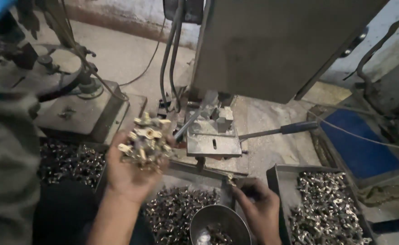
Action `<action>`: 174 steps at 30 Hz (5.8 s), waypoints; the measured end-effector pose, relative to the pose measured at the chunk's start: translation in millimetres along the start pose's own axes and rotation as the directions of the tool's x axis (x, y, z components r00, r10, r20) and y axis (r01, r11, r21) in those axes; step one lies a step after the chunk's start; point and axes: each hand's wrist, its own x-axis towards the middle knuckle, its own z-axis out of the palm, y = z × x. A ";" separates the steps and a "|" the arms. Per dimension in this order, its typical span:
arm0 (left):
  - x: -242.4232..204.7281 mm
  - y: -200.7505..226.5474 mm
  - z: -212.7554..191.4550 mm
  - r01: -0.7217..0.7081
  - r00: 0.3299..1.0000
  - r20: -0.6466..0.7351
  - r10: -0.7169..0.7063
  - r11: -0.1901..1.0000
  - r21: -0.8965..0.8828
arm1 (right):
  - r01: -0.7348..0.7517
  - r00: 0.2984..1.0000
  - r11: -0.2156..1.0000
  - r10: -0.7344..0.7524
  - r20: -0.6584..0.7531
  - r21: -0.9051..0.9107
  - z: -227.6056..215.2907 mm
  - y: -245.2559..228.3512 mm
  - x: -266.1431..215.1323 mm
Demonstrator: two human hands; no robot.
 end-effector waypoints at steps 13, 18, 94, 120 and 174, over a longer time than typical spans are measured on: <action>45.9 19.7 -40.4 -0.057 0.987 -0.154 0.042 0.994 -0.094 | 0.383 0.914 0.832 -0.405 0.033 -0.401 83.8 -73.0 119.4; 42.6 3.3 -29.8 -0.027 0.984 -0.177 0.007 0.993 -0.113 | 0.373 0.912 0.832 -0.411 -0.004 -0.412 83.4 -69.7 131.3; 18.3 -15.7 -35.0 -0.085 0.996 -0.010 0.085 0.988 -0.127 | -0.102 0.991 0.956 0.073 0.113 0.275 102.9 -45.0 63.5; -28.6 -113.2 3.9 0.444 0.895 0.096 -0.436 0.851 -0.279 | -0.435 0.886 0.768 0.457 0.073 0.471 111.4 16.7 135.5; 3.7 -77.3 -12.0 0.182 0.948 -0.275 -0.159 0.981 0.061 | 0.391 0.901 0.692 -0.422 0.100 -0.607 5.4 -64.7 80.0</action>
